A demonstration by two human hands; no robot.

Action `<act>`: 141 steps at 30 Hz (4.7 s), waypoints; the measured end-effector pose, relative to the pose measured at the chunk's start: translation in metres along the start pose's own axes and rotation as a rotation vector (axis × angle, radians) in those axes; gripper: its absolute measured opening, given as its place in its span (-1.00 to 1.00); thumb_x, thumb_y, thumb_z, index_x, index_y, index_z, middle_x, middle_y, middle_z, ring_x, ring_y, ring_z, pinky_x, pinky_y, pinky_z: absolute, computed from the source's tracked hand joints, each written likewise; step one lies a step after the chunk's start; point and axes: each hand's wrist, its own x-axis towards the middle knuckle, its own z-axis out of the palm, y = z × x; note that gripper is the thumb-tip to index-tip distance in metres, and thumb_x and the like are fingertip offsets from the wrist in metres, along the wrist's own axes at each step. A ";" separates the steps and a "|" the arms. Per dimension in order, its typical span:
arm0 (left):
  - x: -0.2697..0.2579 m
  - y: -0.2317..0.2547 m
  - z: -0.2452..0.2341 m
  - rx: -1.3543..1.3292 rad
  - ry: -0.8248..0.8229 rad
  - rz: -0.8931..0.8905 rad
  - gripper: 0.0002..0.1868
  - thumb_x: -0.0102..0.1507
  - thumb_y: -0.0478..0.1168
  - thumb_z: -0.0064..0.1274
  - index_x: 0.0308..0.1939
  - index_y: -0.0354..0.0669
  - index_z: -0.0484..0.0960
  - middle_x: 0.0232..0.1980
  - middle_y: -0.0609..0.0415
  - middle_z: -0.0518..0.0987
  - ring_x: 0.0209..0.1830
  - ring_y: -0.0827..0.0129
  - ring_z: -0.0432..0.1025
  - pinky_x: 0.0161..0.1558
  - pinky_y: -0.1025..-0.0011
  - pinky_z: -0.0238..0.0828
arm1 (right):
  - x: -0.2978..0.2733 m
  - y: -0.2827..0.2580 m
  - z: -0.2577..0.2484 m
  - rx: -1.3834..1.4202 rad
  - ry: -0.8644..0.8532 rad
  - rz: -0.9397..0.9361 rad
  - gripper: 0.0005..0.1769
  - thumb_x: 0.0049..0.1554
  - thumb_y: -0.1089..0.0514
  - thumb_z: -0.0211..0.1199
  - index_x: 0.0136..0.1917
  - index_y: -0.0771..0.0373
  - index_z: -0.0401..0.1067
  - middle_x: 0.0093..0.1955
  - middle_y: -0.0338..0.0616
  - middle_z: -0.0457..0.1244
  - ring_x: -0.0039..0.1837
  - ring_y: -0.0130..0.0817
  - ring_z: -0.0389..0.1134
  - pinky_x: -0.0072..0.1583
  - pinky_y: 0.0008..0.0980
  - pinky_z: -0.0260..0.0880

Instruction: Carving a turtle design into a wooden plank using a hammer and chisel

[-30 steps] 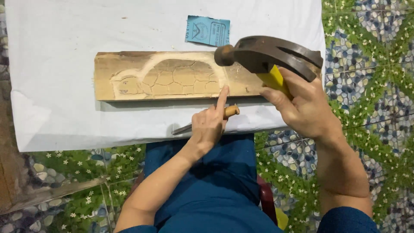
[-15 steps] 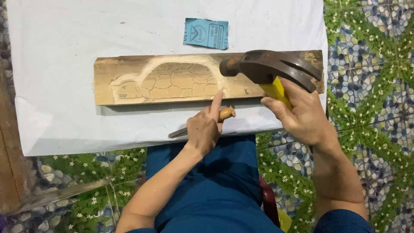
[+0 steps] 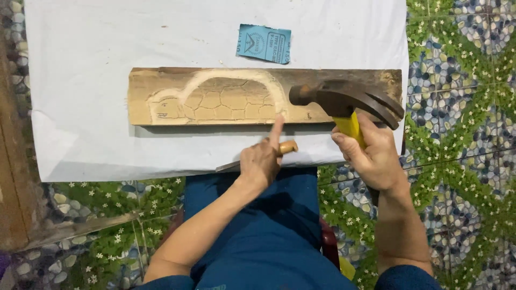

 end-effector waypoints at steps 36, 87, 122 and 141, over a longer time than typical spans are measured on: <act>0.031 -0.021 -0.045 -1.758 0.733 0.722 -0.64 0.37 -0.30 0.09 -0.51 -0.11 0.36 -0.51 0.17 0.23 -0.51 0.49 0.18 -0.36 0.54 0.21 | -0.004 -0.048 0.013 0.210 0.046 -0.054 -0.89 0.24 0.41 0.13 -0.05 0.53 0.44 -0.61 -0.14 0.13 -0.60 -0.43 0.13 -0.41 -0.47 0.24; -0.007 -0.024 -0.075 -1.877 0.781 0.496 -0.80 0.31 -0.01 0.16 -0.23 0.00 0.60 -0.31 0.44 0.21 -0.20 0.67 0.24 -0.08 0.42 0.45 | 0.081 -0.167 0.033 -0.563 -0.547 -0.301 -0.70 0.28 0.12 0.13 0.25 0.22 0.41 -0.44 0.08 0.32 -0.42 0.09 0.42 -0.27 -0.10 0.48; 0.048 -0.032 0.000 -1.784 1.021 0.147 -0.76 0.42 -0.09 0.02 -0.32 -0.06 0.52 -0.33 0.15 0.50 -0.28 0.54 0.37 -0.26 0.51 0.37 | 0.068 -0.116 0.054 -0.731 -0.503 -0.341 -0.70 0.21 -0.09 0.17 0.03 0.16 0.38 -0.33 0.16 0.32 -0.21 0.24 0.43 -0.15 0.18 0.41; 0.068 -0.066 0.034 -1.715 0.697 -0.083 -0.72 0.20 -0.27 -0.04 -0.58 -0.15 0.67 -0.47 0.07 0.67 -0.45 0.38 0.55 -0.21 0.41 0.53 | 0.067 -0.100 0.050 -0.704 -0.474 -0.055 -0.20 0.06 0.08 0.27 0.55 -0.16 0.19 -0.03 0.09 0.41 0.00 0.27 0.39 -0.01 0.06 0.36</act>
